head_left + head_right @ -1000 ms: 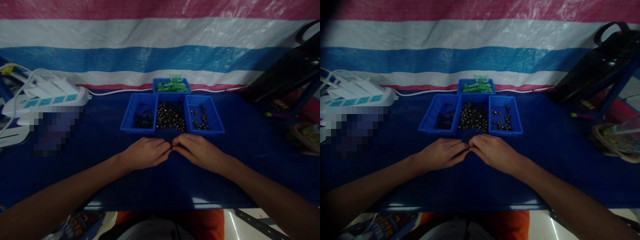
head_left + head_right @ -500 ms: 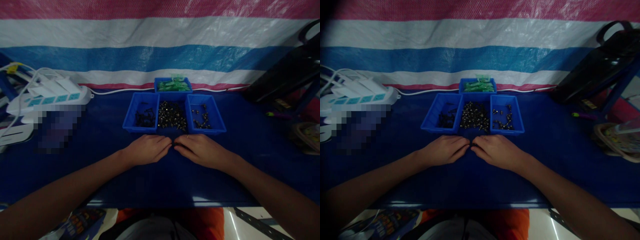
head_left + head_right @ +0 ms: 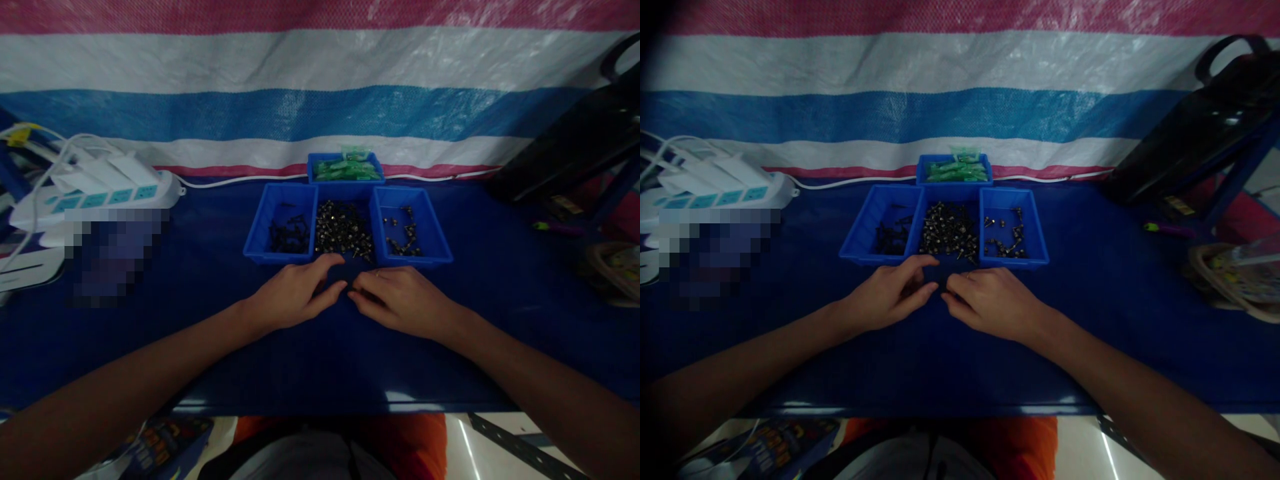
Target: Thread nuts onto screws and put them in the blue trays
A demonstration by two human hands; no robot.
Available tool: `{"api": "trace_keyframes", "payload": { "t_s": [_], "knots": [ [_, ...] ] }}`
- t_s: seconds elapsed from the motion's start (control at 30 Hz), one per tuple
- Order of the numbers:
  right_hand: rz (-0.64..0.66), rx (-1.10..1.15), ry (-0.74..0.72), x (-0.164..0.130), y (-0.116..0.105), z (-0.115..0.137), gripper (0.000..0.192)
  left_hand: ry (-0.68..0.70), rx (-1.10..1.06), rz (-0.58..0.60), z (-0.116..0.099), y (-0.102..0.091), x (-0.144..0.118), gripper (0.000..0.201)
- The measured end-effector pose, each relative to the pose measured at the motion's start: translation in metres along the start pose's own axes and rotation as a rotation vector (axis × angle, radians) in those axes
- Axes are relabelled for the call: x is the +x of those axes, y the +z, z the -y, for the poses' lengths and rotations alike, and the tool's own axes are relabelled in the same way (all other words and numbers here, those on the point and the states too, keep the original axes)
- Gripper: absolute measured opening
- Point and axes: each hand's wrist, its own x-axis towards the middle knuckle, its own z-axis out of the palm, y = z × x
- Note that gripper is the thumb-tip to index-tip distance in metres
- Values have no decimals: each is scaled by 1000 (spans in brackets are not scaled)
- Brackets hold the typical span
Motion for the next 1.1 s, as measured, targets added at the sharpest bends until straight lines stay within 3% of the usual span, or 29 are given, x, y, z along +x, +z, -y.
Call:
{"api": "trace_keyframes", "payload": {
  "t_s": [0.13,0.27,0.57,0.87,1.1],
  "knots": [
    [-52,-47,44,0,1,-1,22,56,39,73,-1,0,1,21],
    [-56,-66,21,0,4,-1,20,145,117,166,-4,0,3,29],
    [25,-76,-66,1,4,1,17,113,116,124,0,3,4,30],
    [-33,-3,142,0,1,-3,26,134,77,92,2,2,3,23],
    [34,-83,16,1,1,-1,23,137,75,92,1,1,3,18]
  ]
}}
